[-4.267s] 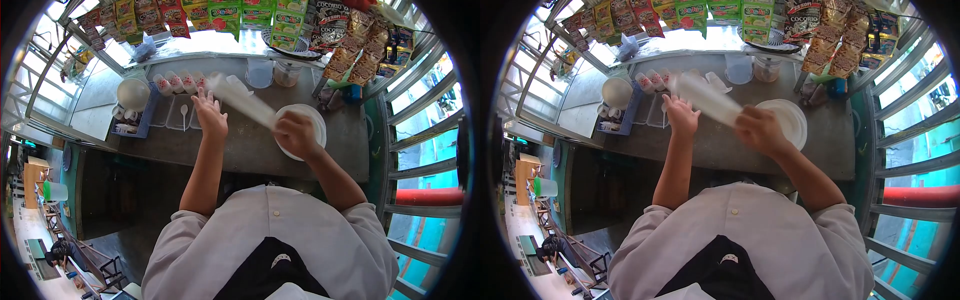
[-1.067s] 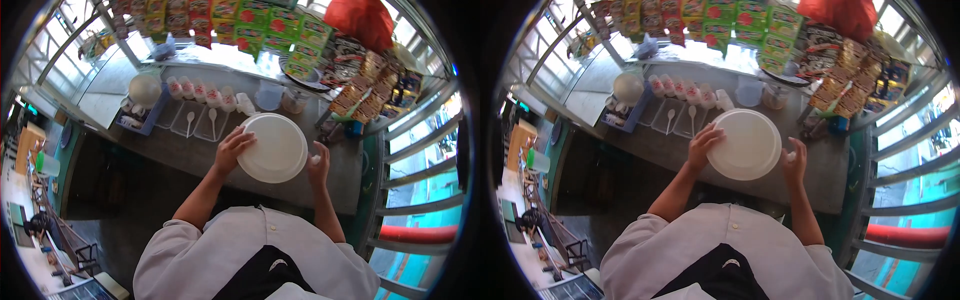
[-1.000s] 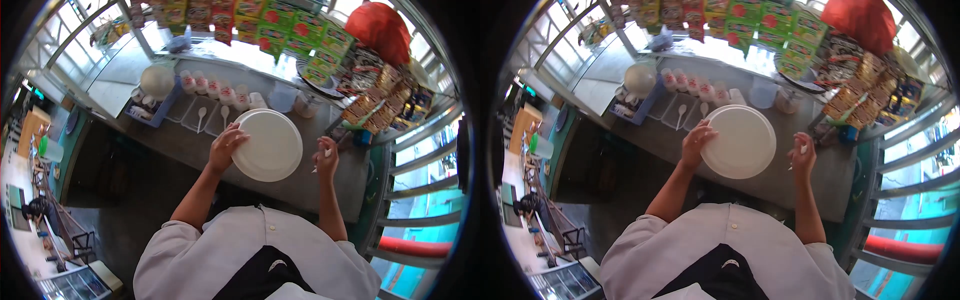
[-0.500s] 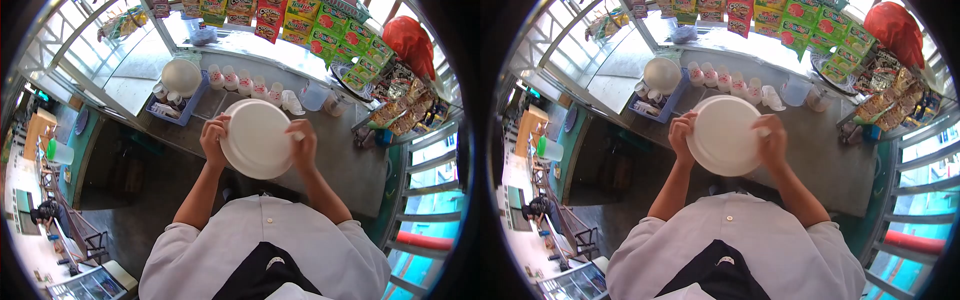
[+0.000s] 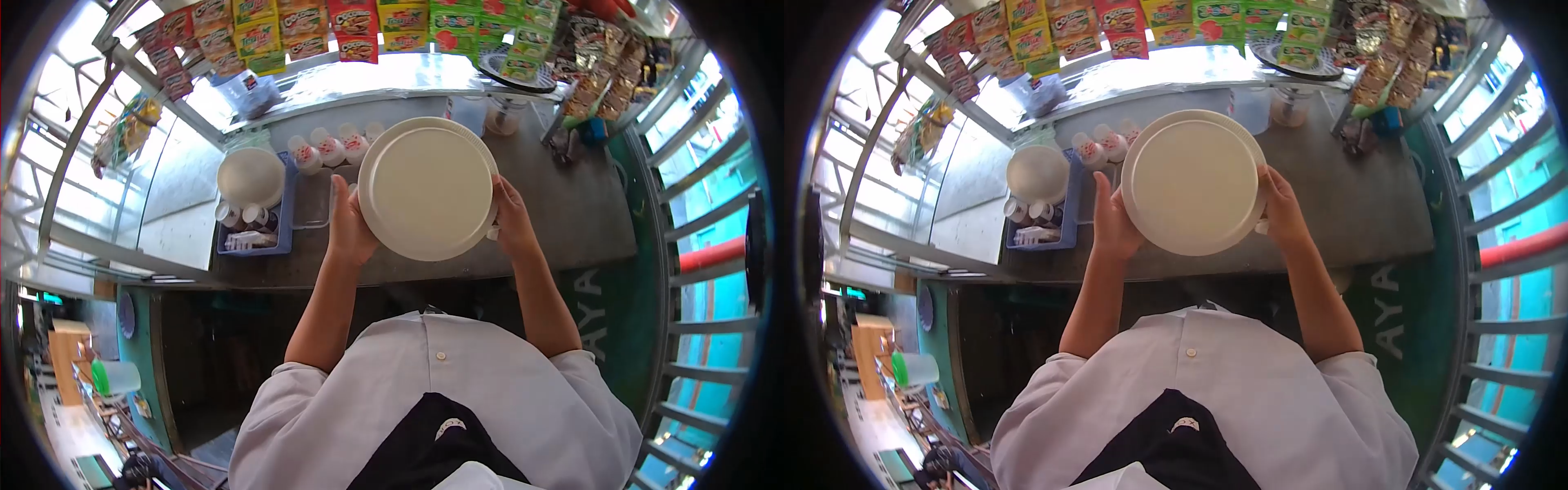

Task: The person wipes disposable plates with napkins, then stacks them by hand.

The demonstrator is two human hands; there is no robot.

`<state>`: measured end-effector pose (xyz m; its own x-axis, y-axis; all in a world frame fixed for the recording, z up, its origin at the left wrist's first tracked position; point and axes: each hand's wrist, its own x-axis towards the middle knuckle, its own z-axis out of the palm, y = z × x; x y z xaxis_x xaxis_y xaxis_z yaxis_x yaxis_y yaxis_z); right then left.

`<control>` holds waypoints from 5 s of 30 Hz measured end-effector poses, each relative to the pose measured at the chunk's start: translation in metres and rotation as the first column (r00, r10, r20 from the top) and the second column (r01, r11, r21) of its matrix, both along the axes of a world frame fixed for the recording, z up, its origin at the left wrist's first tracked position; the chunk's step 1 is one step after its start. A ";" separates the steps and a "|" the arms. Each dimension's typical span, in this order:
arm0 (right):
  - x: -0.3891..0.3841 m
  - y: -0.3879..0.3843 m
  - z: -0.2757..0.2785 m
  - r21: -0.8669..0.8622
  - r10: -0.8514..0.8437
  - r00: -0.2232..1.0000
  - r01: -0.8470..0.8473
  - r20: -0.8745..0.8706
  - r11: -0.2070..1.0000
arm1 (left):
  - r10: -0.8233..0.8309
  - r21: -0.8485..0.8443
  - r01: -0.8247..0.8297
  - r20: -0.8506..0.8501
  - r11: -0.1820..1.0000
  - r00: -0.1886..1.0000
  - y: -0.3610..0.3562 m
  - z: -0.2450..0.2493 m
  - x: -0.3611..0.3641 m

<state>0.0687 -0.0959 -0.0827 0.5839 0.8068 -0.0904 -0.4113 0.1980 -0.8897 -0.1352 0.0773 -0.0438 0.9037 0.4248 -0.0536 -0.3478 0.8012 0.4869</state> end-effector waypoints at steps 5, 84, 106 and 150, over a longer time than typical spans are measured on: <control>0.042 -0.013 0.006 -0.069 -0.160 0.356 0.552 0.921 0.831 | 0.089 0.393 0.019 -0.254 0.919 0.963 -0.010 -0.012 0.016; 0.116 -0.101 0.058 -0.020 0.039 -0.222 0.088 0.974 0.996 | 0.647 0.102 -0.640 -0.073 0.762 0.759 -0.162 0.025 0.169; 0.155 -0.096 0.043 0.130 -0.272 0.344 0.383 0.899 0.914 | 0.711 0.193 -0.693 -0.039 0.695 0.702 -0.145 0.019 0.147; 0.175 -0.101 0.020 0.119 -0.331 0.856 0.310 0.397 0.943 | 0.588 0.644 0.198 0.473 -0.739 0.656 -0.151 0.020 0.130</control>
